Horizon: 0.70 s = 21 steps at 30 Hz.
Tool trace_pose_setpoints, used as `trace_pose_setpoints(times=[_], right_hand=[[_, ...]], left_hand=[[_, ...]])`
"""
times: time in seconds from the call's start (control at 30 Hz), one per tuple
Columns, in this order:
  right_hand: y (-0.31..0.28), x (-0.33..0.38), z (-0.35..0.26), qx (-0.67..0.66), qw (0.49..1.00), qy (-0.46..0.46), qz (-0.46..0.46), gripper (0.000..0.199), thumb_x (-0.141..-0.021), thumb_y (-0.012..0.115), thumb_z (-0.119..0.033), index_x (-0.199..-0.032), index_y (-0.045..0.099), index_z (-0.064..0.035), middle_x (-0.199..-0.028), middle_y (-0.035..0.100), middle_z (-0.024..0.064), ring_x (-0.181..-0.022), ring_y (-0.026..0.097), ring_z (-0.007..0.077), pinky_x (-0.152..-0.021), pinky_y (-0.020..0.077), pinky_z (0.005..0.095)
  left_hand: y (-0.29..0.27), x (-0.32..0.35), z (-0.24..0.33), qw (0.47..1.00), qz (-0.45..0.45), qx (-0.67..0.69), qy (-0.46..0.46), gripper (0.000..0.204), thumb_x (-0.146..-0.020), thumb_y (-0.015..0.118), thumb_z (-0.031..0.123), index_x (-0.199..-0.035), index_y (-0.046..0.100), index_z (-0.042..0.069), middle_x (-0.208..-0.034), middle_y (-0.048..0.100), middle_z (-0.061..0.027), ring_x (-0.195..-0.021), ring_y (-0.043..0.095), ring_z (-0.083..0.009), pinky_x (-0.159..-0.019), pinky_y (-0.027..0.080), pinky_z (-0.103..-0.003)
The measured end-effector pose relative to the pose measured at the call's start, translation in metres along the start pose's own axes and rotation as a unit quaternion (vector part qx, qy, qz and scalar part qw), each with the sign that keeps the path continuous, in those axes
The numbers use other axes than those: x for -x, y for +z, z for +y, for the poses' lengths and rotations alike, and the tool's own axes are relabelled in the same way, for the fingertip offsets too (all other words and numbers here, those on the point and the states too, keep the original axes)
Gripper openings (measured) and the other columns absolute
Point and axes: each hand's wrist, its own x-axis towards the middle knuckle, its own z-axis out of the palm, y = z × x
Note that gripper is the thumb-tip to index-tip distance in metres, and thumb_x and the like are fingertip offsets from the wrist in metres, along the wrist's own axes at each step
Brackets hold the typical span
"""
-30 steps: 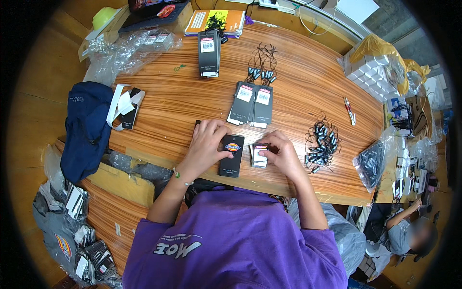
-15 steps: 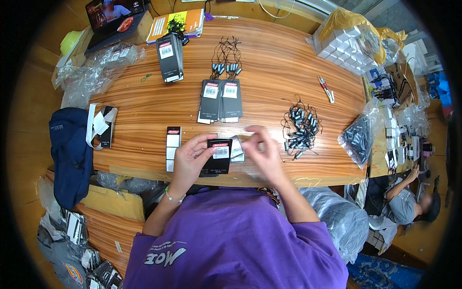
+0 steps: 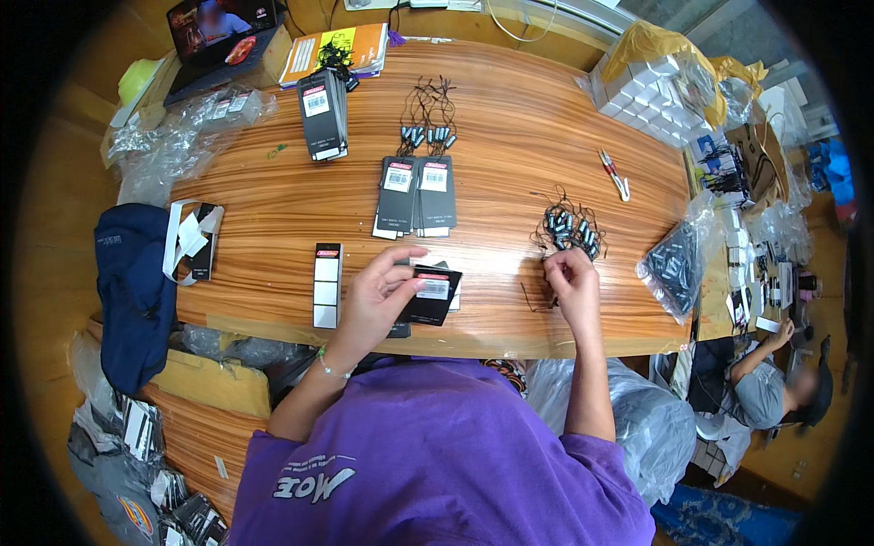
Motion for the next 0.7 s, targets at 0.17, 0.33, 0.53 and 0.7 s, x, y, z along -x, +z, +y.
trace_pose_setpoints(times=[0.17,0.33,0.53,0.7], right_hand=[[-0.001,-0.004,-0.018,-0.381,0.917,0.115,-0.029,0.004,-0.083,0.058,-0.007,-0.084,0.06,-0.0038,-0.078,0.057,-0.0015,-0.067,0.047,0.0064,-0.065,0.0385,0.0194],[0.03,0.006,-0.055,-0.506,0.853,0.119,-0.054,0.007,-0.084,0.057,-0.007,-0.088,0.059,-0.0014,-0.081,0.057,0.001,-0.069,0.048,0.0066,-0.067,0.0389,0.0197],[0.039,-0.002,-0.049,-0.651,0.726,0.159,-0.156,0.016,-0.085,0.052,-0.004,-0.101,0.05,-0.0056,-0.082,0.059,0.0103,-0.074,0.054,0.0125,-0.071,0.0432,0.0236],[0.03,-0.02,-0.051,-0.68,0.714,0.142,-0.089,0.017,-0.087,0.052,-0.005,-0.103,0.048,-0.0055,-0.082,0.058,0.011,-0.08,0.056,0.0195,-0.075,0.0464,0.031]], left_hand=[[0.017,-0.013,0.0,0.994,-0.109,0.024,-0.001,0.019,-0.084,0.056,-0.001,-0.103,0.054,-0.004,-0.1,0.062,-0.0111,-0.091,0.059,-0.0122,-0.082,0.047,-0.024],[0.047,-0.03,0.006,0.982,-0.181,0.057,-0.006,0.015,-0.083,0.058,0.0,-0.097,0.058,-0.004,-0.097,0.062,-0.0089,-0.092,0.059,-0.012,-0.082,0.048,-0.024],[0.046,-0.033,-0.003,0.984,-0.174,0.025,-0.022,0.014,-0.083,0.058,0.0,-0.096,0.059,-0.005,-0.086,0.063,-0.0059,-0.083,0.059,-0.0098,-0.076,0.049,-0.023],[0.034,-0.027,-0.01,0.981,-0.186,0.002,-0.048,0.015,-0.083,0.059,0.001,-0.097,0.059,-0.005,-0.087,0.063,-0.0064,-0.084,0.06,-0.0094,-0.075,0.049,-0.022]])
